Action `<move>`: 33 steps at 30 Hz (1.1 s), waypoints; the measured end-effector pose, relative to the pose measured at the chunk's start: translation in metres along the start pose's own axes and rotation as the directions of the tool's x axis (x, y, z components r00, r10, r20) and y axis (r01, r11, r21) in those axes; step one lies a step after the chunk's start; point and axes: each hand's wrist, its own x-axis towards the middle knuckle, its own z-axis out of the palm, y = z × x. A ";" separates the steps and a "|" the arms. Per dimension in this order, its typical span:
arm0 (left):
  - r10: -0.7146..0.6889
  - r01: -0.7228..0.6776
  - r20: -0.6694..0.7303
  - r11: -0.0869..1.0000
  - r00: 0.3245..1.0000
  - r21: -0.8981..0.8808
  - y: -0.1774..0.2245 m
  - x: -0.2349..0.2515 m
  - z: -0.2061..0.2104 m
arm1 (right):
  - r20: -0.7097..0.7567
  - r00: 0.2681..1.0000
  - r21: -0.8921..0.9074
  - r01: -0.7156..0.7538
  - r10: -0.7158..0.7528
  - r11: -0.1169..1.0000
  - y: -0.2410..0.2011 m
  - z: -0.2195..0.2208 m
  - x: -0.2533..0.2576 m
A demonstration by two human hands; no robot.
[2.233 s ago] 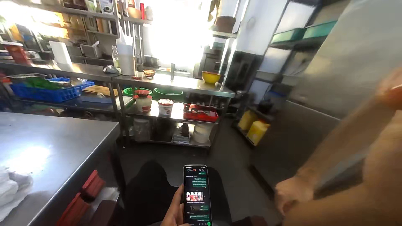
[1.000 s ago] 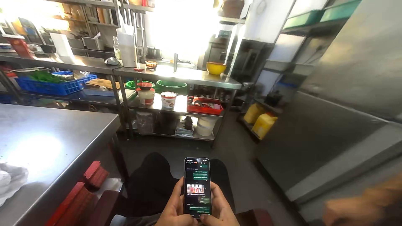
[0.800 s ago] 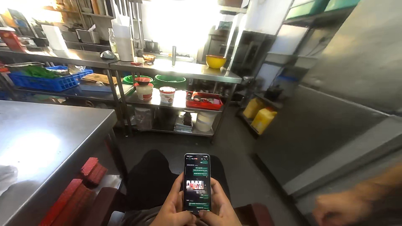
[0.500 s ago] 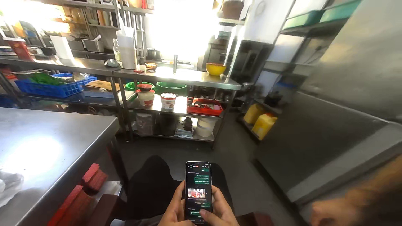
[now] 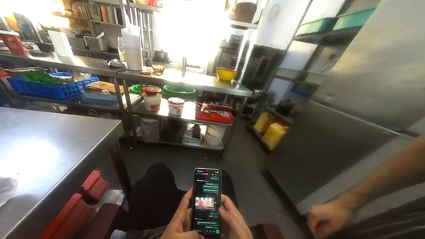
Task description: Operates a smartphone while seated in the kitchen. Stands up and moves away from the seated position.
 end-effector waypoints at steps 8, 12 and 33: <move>-0.008 0.008 -0.013 1.000 1.000 -0.002 -0.003 -0.002 0.000 | -0.004 1.000 -0.006 -0.007 0.007 1.000 0.003 -0.001 -0.001; 0.006 -0.006 -0.017 1.000 1.000 0.003 -0.004 -0.001 -0.001 | 0.025 1.000 0.000 0.004 -0.004 1.000 0.003 -0.002 0.001; -0.007 0.006 0.058 1.000 0.998 0.010 -0.001 -0.001 0.001 | -0.094 0.996 -0.046 -0.006 0.001 0.999 0.000 0.010 0.002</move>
